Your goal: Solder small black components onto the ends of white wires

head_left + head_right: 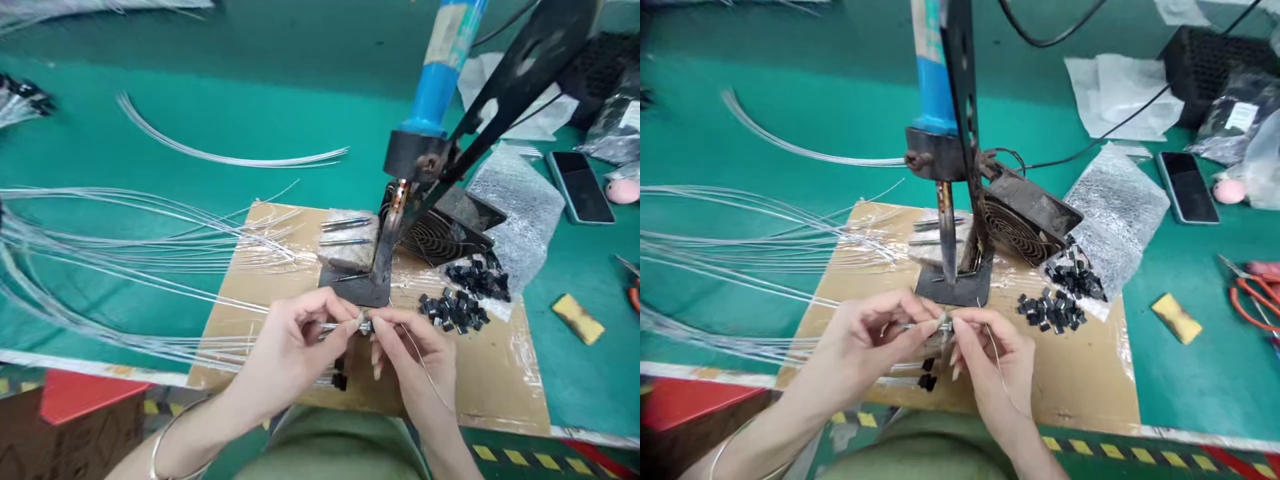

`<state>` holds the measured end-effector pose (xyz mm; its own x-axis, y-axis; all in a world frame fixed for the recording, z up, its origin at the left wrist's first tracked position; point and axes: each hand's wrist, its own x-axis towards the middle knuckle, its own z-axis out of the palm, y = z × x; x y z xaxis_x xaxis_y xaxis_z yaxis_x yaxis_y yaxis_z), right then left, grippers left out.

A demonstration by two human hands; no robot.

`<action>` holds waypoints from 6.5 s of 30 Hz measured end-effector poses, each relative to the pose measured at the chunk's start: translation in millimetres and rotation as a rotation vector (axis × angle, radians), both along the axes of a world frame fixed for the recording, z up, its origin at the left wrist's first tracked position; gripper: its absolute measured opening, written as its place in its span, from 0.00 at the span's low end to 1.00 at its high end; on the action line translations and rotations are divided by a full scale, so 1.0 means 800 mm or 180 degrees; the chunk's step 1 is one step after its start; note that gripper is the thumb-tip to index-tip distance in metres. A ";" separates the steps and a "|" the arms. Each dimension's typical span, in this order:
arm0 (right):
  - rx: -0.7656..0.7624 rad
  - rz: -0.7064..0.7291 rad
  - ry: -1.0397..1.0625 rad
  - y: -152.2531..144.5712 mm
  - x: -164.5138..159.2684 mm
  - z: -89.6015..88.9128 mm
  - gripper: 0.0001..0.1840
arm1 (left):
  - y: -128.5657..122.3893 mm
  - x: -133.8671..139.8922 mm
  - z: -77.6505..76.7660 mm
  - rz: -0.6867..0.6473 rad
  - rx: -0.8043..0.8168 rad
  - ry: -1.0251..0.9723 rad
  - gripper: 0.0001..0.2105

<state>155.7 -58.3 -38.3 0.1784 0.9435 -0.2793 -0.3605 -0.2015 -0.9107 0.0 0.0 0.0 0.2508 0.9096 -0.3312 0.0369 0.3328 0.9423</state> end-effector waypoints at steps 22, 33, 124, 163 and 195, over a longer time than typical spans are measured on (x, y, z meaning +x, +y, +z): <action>0.0083 -0.0023 0.0009 0.004 -0.001 -0.007 0.03 | -0.011 0.002 -0.005 0.0060 0.0344 0.0295 0.08; -0.0003 -0.0054 -0.0119 0.003 -0.003 -0.005 0.04 | -0.010 0.005 -0.006 0.0073 0.0292 0.0264 0.07; 0.0364 -0.0389 -0.1121 0.013 0.001 0.037 0.12 | 0.018 0.010 0.007 0.0237 0.0529 0.0824 0.08; 0.0532 -0.0461 -0.1365 0.012 -0.004 0.036 0.11 | 0.016 0.011 0.006 0.0207 0.0665 0.0754 0.08; 0.1171 -0.0457 -0.2510 0.011 0.003 0.020 0.08 | 0.013 0.011 0.007 0.0224 0.0589 0.0768 0.07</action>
